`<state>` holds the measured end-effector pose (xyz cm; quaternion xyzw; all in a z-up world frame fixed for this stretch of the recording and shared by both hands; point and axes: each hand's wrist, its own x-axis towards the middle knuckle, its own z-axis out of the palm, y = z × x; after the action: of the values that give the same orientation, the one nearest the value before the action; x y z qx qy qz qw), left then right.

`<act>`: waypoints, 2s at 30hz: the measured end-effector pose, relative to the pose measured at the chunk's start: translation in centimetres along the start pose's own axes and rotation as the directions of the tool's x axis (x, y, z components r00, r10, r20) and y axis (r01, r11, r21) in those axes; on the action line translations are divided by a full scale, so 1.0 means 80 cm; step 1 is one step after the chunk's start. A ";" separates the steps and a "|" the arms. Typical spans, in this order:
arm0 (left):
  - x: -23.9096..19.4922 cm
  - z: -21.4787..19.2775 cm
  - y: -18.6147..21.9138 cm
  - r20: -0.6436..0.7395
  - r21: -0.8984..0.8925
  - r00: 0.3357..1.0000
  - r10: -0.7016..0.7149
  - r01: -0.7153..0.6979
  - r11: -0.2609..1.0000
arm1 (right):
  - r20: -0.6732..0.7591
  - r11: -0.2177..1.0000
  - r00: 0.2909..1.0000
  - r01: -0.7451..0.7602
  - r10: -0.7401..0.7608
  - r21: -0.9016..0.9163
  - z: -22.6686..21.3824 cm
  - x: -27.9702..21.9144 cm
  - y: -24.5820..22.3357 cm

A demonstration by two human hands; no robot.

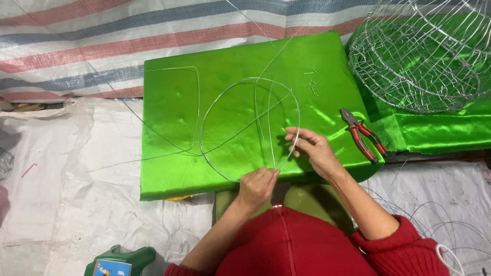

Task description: Assembling a circular wire frame with cross-supports by bending and joining metal wires using pliers.

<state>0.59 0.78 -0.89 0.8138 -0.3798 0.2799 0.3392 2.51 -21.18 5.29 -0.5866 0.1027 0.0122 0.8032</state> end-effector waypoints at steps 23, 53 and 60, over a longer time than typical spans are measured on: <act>0.011 -0.022 0.011 -0.058 -0.027 0.987 0.151 -0.153 0.988 | 0.094 0.650 0.796 0.551 -0.598 -0.522 0.053 0.064 0.012; 0.130 -0.087 0.040 -0.354 0.085 0.932 0.077 -0.050 0.995 | 0.433 0.256 0.589 0.747 -0.683 -0.613 0.102 0.127 -0.045; 0.142 -0.096 0.149 0.163 -0.462 0.981 0.108 -0.021 0.887 | 0.656 -0.029 0.696 0.679 -0.291 -0.733 0.051 0.123 0.013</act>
<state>-4.27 -3.96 15.95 0.7202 -0.4918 0.1172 0.4751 12.58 -18.03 3.75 -0.9328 -0.2726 -0.1231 0.2009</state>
